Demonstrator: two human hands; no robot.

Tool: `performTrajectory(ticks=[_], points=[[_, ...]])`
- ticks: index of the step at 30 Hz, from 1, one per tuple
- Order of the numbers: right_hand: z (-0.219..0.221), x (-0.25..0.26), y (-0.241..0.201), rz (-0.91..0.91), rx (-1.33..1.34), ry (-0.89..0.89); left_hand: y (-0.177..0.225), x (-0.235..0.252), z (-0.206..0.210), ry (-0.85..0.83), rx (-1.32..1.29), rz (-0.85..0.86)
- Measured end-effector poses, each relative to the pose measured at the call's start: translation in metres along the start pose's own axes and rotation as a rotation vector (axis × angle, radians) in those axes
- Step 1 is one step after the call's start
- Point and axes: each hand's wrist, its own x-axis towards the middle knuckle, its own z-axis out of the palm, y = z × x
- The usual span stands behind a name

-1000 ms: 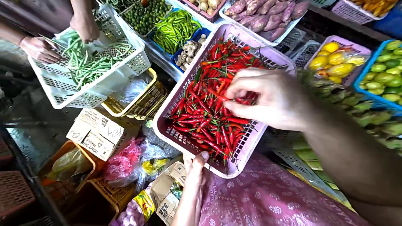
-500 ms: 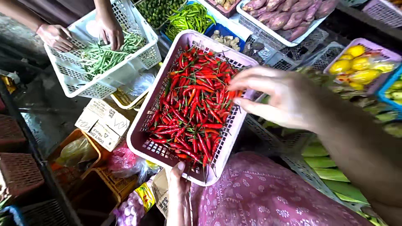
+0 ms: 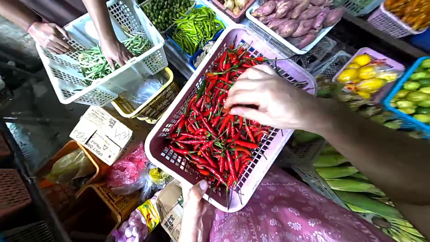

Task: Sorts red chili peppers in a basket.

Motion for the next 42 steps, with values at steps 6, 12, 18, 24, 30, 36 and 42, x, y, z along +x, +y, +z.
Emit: performTrajectory(ticks=[6,12,18,24,30,36,42], points=[[-0.037,-0.012,0.001,0.04,0.377,0.295,0.0,0.007,-0.007,-0.085,-0.023,0.014],[-0.024,0.005,0.013,0.424,-0.051,0.062,0.004,0.002,0.0,-0.074,-0.009,0.015],[0.012,-0.004,-0.023,0.319,-0.103,-0.001,0.0,-0.002,-0.005,-0.055,0.003,0.001],[0.007,-0.022,-0.055,0.092,0.22,-0.267,-0.004,-0.001,-0.012,-0.036,-0.005,-0.011],[-0.006,0.025,-0.004,0.18,-0.071,0.111,0.001,-0.008,-0.013,-0.118,0.037,-0.001],[0.005,0.033,0.004,0.241,-0.262,0.008,-0.006,-0.011,-0.01,-0.102,-0.016,-0.027],[0.014,0.016,0.006,-0.105,-0.123,0.019,-0.005,-0.004,-0.01,-0.115,-0.015,-0.004]])
